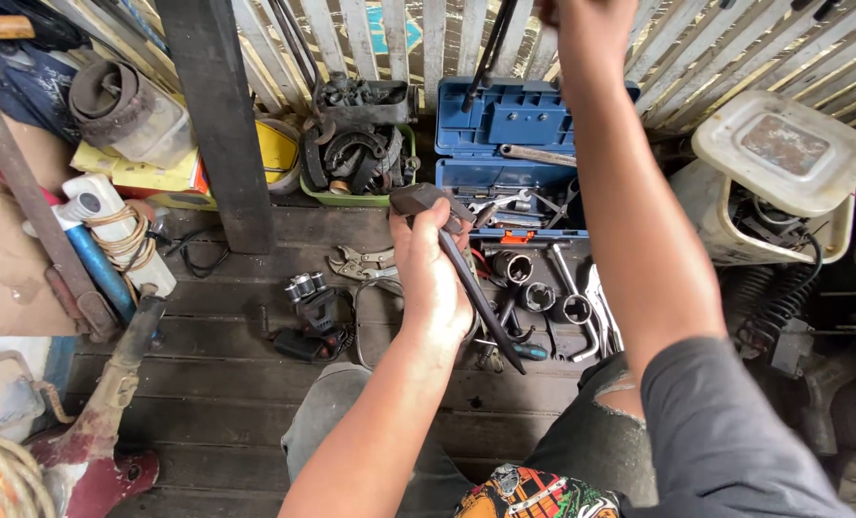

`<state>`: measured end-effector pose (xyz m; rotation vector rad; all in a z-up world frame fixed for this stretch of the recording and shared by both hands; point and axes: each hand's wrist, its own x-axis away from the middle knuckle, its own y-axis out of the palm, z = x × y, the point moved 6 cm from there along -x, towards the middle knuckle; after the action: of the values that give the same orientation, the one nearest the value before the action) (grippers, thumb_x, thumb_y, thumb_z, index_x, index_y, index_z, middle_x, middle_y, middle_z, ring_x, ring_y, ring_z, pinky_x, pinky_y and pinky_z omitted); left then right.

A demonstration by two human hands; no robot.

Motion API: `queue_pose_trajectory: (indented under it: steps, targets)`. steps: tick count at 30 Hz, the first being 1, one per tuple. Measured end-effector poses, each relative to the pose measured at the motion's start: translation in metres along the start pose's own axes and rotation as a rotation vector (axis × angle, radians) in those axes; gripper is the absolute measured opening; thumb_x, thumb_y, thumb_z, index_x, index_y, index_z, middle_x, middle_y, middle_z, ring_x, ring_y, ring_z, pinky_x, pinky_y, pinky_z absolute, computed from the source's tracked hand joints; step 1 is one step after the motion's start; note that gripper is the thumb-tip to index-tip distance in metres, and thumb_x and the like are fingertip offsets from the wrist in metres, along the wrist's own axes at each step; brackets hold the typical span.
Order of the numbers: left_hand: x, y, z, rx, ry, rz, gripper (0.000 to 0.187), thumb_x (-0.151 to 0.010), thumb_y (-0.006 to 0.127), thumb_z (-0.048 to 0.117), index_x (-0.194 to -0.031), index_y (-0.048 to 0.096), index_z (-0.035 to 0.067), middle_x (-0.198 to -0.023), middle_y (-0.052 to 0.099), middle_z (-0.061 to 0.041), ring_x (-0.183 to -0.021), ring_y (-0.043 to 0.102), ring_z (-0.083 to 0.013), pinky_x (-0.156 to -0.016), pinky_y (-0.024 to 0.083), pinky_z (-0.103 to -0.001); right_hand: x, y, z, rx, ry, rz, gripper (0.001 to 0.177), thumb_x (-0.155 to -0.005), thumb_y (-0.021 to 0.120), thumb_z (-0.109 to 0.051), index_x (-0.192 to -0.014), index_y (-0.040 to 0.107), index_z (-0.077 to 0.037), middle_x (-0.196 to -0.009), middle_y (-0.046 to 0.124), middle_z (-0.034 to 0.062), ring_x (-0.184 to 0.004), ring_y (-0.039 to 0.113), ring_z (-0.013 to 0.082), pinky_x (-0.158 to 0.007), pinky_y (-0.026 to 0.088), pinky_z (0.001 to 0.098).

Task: Cleaning the floor with a broom and then repairing or assembling mechanical parts using hand tools in a workshop.

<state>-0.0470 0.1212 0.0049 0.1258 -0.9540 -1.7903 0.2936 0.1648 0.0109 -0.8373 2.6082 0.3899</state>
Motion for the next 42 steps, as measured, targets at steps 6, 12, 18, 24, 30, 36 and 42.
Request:
queue_pose_trajectory:
  steps: [6,12,18,24,30,36,42]
  targets:
    - [-0.032,0.030,-0.018,-0.066,0.100,-0.144,0.038,-0.091,0.069,0.019,-0.121,0.048,0.009,-0.098,0.063,-0.003,-0.091,0.060,-0.0156,-0.086,0.046,-0.033,0.163,0.020,-0.083,-0.050,0.326,-0.450,0.041,-0.102,0.072,-0.041,-0.101,0.070,-0.001,-0.096,0.069,0.0070,-0.094,0.067,0.0186,-0.088,0.054,0.0336]
    - [-0.061,0.088,-0.013,-0.209,0.217,-0.208,0.085,-0.083,0.075,0.025,-0.152,0.028,0.009,-0.105,0.065,0.000,-0.098,0.062,-0.0124,-0.087,0.048,-0.032,0.241,0.041,-0.049,-0.130,0.372,-0.428,0.042,-0.102,0.062,-0.036,-0.130,0.055,-0.006,-0.107,0.061,-0.0002,-0.091,0.054,0.0105,-0.075,0.043,0.0272]
    - [-0.156,0.106,-0.011,-1.123,0.328,-0.222,0.081,-0.098,0.066,0.056,-0.163,0.045,0.012,-0.117,0.070,-0.012,-0.106,0.069,-0.0233,-0.091,0.056,-0.038,0.193,0.000,0.029,-0.098,0.205,0.240,0.031,-0.114,0.048,-0.029,-0.090,0.047,-0.010,-0.070,0.045,-0.0061,-0.056,0.040,0.0043,-0.048,0.034,0.0230]
    - [-0.178,0.169,0.051,-1.405,1.540,-0.092,0.108,-0.082,0.088,0.054,-0.159,0.022,0.015,-0.153,0.043,-0.025,-0.146,0.034,-0.0336,-0.125,0.028,-0.053,0.135,-0.063,0.055,0.118,0.000,0.300,0.039,-0.115,0.047,-0.026,-0.081,0.049,-0.006,-0.068,0.046,-0.0044,-0.061,0.041,0.0055,-0.054,0.033,0.0262]
    - [-0.195,0.208,0.038,-1.476,1.643,-0.343,0.089,-0.088,0.083,0.052,-0.152,0.044,0.006,-0.151,0.047,-0.017,-0.145,0.039,-0.0353,-0.126,0.017,-0.058,0.094,-0.053,0.043,0.438,-0.238,0.154,0.041,-0.111,0.049,-0.025,-0.079,0.052,0.001,-0.066,0.047,0.0009,-0.064,0.043,0.0078,-0.058,0.035,0.0302]
    - [-0.209,0.207,0.033,-1.398,1.691,-0.340,0.050,-0.104,0.070,0.042,-0.137,0.062,0.004,-0.135,0.060,-0.012,-0.136,0.049,-0.0339,-0.127,0.021,-0.058,0.070,-0.044,0.081,0.276,-0.241,0.145,0.044,-0.113,0.048,-0.027,-0.079,0.049,0.001,-0.066,0.046,0.0009,-0.063,0.042,0.0086,-0.057,0.032,0.0297]
    - [-0.215,0.203,0.029,-1.332,1.749,-0.305,0.048,-0.109,0.063,0.047,-0.137,0.062,0.008,-0.133,0.061,-0.011,-0.133,0.050,-0.0355,-0.122,0.030,-0.056,0.062,-0.028,0.064,0.209,-0.286,0.152,0.044,-0.113,0.046,-0.028,-0.081,0.051,0.002,-0.067,0.048,0.0011,-0.062,0.044,0.0089,-0.057,0.033,0.0291]
